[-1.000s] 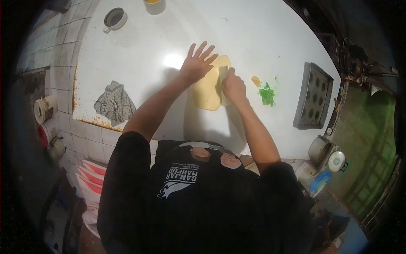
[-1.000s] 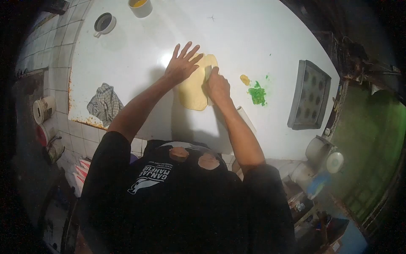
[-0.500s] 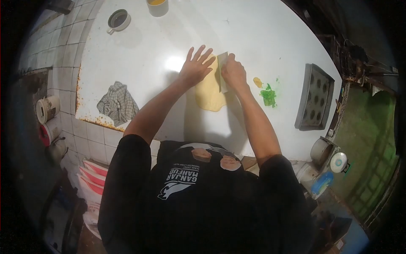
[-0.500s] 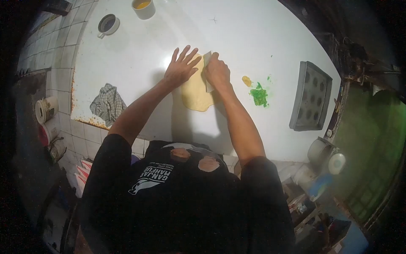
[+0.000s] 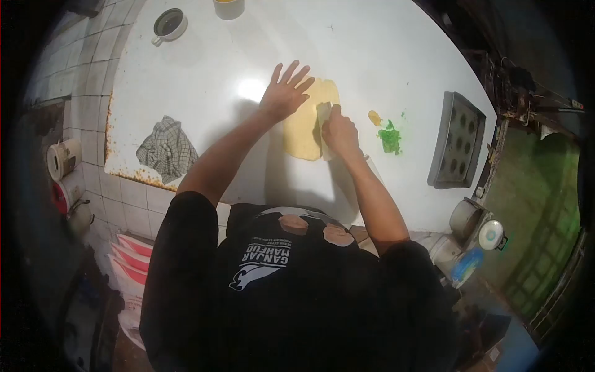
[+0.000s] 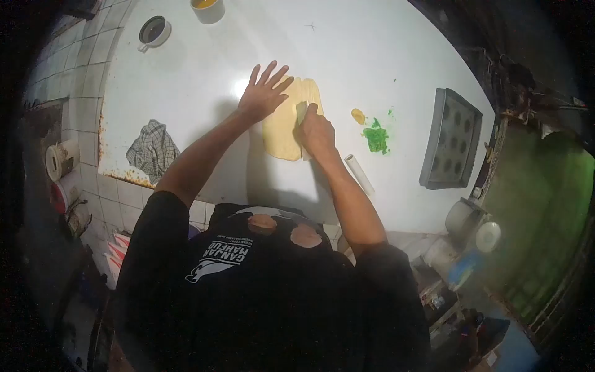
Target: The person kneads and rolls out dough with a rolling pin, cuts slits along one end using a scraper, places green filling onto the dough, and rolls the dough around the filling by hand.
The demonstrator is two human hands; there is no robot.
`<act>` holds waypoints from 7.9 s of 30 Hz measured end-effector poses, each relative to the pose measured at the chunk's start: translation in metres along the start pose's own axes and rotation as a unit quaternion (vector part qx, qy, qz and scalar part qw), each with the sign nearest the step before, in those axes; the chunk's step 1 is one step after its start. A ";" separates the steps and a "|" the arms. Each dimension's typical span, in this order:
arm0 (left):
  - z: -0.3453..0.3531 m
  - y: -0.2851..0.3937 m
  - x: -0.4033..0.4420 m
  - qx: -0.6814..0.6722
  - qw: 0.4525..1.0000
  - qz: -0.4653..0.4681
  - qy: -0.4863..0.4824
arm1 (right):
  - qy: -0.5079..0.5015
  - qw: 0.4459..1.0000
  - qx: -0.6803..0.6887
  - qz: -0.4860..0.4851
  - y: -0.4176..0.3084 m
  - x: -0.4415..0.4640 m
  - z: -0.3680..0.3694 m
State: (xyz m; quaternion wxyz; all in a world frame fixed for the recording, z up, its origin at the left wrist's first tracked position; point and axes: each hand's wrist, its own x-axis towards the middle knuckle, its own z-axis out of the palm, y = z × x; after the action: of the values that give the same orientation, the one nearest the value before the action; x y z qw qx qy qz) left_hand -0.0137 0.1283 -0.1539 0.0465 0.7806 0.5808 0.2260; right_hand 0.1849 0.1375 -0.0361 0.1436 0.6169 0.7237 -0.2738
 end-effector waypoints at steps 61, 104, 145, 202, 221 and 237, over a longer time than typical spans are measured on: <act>-0.018 -0.018 -0.031 0.019 0.996 -0.055 -0.065 | 0.042 0.998 -0.009 -0.037 -0.062 0.056 -0.013; -0.031 -0.029 -0.046 -0.003 0.999 -0.038 -0.034 | 0.039 0.997 -0.011 -0.066 -0.080 0.048 -0.003; -0.083 0.025 -0.147 -0.238 0.945 -0.203 0.094 | -0.008 0.972 0.202 -0.124 -0.011 -0.096 0.060; -0.087 0.132 -0.198 -0.170 0.904 -0.369 0.135 | 0.211 0.967 0.140 -0.022 0.304 -0.002 0.010; -0.071 0.132 -0.179 -0.200 0.930 -0.299 0.077 | -0.042 0.890 0.439 -0.113 0.182 -0.035 -0.027; -0.043 0.144 -0.143 -0.230 0.933 -0.270 0.058 | 0.047 0.922 0.027 -0.383 0.048 -0.033 0.049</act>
State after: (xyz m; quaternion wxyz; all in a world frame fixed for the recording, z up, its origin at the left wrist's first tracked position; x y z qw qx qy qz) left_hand 0.0646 -0.0592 -0.1100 0.2502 0.5480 0.7035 0.3770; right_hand 0.2315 0.0871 -0.0685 -0.0235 0.3084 0.9031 -0.2980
